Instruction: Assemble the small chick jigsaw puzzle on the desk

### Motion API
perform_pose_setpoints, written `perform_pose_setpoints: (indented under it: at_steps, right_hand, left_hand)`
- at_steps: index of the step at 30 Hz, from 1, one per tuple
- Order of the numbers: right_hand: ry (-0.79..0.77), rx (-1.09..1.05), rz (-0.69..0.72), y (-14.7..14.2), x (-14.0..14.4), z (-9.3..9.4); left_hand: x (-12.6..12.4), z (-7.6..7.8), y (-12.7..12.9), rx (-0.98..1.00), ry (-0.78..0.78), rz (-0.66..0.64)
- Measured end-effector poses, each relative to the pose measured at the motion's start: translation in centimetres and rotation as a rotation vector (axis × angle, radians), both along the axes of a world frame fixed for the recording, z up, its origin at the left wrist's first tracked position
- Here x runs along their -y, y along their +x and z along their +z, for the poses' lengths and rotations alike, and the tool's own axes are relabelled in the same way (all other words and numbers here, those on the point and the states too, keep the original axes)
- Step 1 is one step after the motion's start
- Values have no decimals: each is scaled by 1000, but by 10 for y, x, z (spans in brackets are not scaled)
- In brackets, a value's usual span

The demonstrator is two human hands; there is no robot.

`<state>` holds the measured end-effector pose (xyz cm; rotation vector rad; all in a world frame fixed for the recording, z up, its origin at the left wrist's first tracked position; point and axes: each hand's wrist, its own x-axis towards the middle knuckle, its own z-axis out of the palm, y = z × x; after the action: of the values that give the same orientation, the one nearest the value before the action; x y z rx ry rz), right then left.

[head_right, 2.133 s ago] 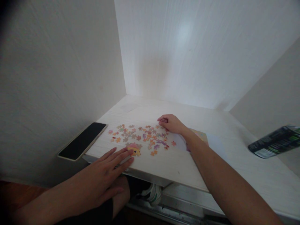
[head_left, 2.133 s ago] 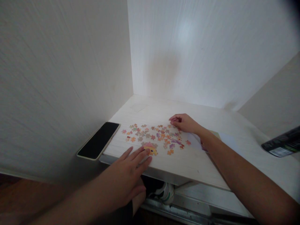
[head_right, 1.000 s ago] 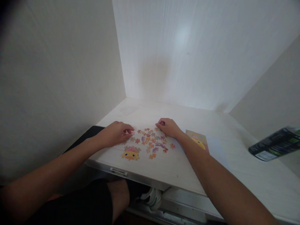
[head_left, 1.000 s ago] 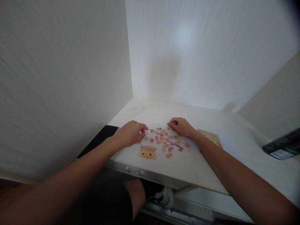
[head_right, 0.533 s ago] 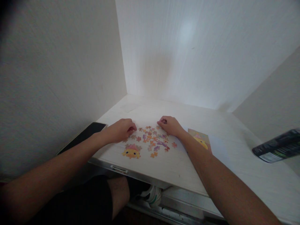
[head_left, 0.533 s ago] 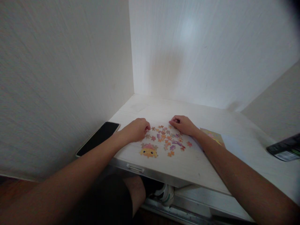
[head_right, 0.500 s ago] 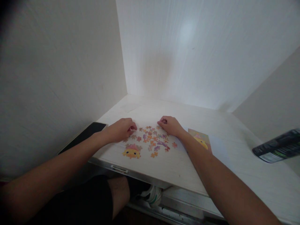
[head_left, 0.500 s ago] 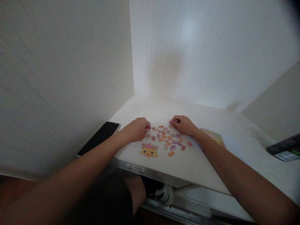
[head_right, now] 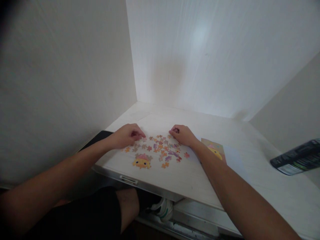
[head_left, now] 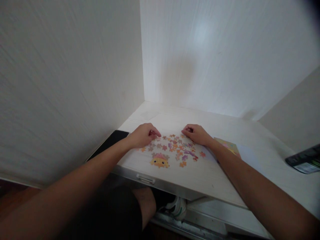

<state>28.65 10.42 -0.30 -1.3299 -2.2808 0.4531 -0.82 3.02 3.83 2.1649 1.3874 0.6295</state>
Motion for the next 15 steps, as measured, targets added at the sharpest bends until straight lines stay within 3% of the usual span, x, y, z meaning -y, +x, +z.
perform_pose_setpoints:
  at_steps: [4, 9, 11, 15]
  right_hand:
    - [18, 2, 0, 1, -1, -1]
    - [29, 28, -13, 2, -3, -4]
    - [24, 26, -16, 2, -4, -4]
    - [28, 19, -6, 2, -2, -2]
  left_hand:
    - [24, 0, -16, 207, -121, 70]
    - [58, -1, -22, 923, -429, 255]
    - [68, -2, -18, 994, -434, 288]
    - [79, -5, -10, 860, -379, 346]
